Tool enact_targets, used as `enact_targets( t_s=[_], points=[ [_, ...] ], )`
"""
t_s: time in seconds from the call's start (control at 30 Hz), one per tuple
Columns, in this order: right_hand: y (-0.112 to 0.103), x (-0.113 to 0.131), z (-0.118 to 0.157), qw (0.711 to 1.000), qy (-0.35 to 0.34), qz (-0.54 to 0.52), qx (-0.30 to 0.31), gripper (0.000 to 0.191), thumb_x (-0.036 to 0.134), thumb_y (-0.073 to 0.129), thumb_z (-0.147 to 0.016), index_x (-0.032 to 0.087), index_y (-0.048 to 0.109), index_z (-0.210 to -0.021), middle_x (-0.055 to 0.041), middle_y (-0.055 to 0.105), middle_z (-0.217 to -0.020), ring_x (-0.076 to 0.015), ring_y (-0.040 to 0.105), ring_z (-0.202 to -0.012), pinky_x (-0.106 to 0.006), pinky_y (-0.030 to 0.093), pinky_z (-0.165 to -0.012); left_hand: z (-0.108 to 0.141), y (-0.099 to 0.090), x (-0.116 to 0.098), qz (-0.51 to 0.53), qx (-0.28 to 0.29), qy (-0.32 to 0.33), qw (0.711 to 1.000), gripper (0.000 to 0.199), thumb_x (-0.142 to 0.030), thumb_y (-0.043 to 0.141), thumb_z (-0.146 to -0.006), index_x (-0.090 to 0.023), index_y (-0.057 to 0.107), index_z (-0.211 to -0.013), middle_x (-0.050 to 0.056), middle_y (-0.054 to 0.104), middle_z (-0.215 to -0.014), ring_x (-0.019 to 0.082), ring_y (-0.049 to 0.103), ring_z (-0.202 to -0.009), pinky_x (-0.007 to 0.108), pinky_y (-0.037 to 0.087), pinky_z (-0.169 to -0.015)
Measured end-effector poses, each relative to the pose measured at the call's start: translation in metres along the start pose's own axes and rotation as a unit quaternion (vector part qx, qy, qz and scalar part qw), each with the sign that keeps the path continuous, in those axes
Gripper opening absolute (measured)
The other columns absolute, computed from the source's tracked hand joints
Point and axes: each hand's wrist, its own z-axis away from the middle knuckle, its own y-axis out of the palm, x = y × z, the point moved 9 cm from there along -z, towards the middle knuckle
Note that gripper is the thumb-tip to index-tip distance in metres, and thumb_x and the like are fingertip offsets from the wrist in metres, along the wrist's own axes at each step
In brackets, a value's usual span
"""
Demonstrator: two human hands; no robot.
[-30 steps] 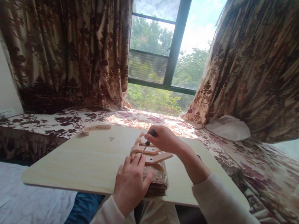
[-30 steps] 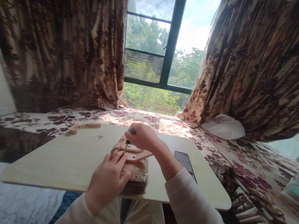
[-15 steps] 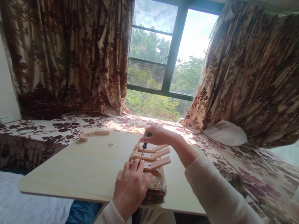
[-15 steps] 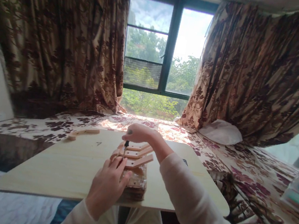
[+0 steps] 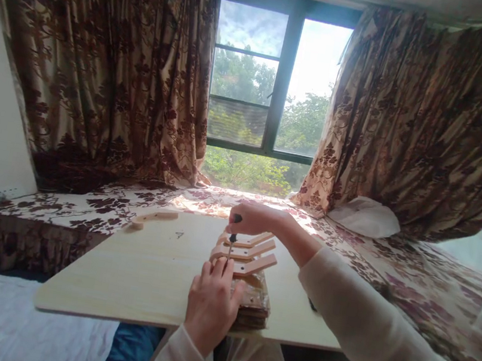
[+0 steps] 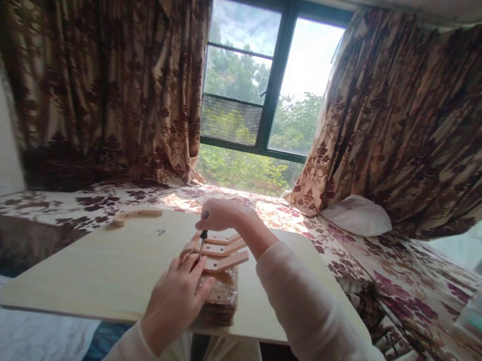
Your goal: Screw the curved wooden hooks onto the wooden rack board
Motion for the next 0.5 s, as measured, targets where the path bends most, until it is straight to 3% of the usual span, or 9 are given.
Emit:
enact_targets(
  t_s=[0.1, 0.33, 0.5],
  points=[
    [-0.0029, 0.0074, 0.0004, 1.0, -0.015, 0.006, 0.004, 0.024, 0.032, 0.054, -0.089, 0.016, 0.061, -0.104, -0.0058, 0.062, -0.107, -0.0175, 0.06, -0.09, -0.037, 0.051, -0.077, 0.0001, 0.0007, 0.0001, -0.001, 0.003, -0.003, 1.0, 0.031, -0.03, 0.05, -0.087, -0.019, 0.057, -0.116, 0.008, 0.057, -0.115, 0.026, 0.049, -0.101, 0.036, 0.044, -0.081],
    [0.0001, 0.003, -0.0045, 0.998, 0.05, 0.028, -0.038, 0.029, 0.034, 0.052, -0.09, 0.016, 0.058, -0.112, -0.0077, 0.06, -0.111, -0.0183, 0.06, -0.093, -0.039, 0.051, -0.079, -0.0007, -0.0006, -0.0008, 0.0, 0.006, 0.0, 1.0, 0.034, -0.03, 0.051, -0.087, -0.017, 0.056, -0.118, 0.008, 0.057, -0.118, 0.026, 0.049, -0.103, 0.035, 0.043, -0.082],
    [-0.0071, 0.0104, -0.0018, 0.999, 0.019, 0.029, -0.015, 0.026, 0.034, 0.053, -0.09, 0.016, 0.06, -0.107, -0.0064, 0.061, -0.109, -0.0179, 0.06, -0.091, -0.037, 0.051, -0.078, -0.0001, -0.0004, -0.0002, 0.003, 0.003, 0.002, 1.0, 0.033, -0.028, 0.052, -0.087, -0.016, 0.056, -0.117, 0.009, 0.057, -0.117, 0.026, 0.049, -0.103, 0.036, 0.044, -0.081]
  ],
)
